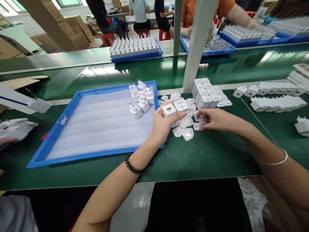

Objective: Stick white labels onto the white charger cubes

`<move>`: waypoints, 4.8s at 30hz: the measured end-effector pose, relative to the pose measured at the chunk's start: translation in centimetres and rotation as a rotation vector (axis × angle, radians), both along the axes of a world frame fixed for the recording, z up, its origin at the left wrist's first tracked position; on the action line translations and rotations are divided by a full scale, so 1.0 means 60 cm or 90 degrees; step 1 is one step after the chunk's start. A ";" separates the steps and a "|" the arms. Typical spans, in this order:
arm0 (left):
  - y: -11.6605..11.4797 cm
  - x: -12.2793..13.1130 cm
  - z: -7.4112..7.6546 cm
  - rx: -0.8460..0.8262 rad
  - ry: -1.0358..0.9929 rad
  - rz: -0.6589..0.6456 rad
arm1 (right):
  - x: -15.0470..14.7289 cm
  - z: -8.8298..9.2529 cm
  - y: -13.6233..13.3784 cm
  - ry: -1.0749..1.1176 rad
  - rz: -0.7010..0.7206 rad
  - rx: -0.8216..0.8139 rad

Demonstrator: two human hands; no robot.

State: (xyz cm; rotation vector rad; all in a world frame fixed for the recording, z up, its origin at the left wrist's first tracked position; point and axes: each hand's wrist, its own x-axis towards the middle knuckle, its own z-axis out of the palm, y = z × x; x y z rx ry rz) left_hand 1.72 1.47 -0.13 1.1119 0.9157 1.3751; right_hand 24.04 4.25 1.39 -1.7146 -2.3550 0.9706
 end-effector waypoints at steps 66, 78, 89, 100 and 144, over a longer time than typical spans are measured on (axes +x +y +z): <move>-0.023 0.012 -0.016 0.344 0.450 -0.032 | -0.047 0.026 -0.071 0.370 -0.011 0.003; -0.023 0.012 -0.017 0.384 0.478 -0.020 | -0.050 0.029 -0.071 0.404 -0.045 -0.065; -0.021 0.010 -0.023 0.415 0.493 -0.003 | -0.054 0.028 -0.070 0.426 -0.082 -0.062; -0.022 0.011 -0.024 0.443 0.508 0.013 | -0.061 0.032 -0.069 0.441 -0.149 -0.071; -0.021 0.019 -0.026 0.464 0.313 -0.075 | -0.093 -0.006 -0.081 0.701 -0.161 -0.175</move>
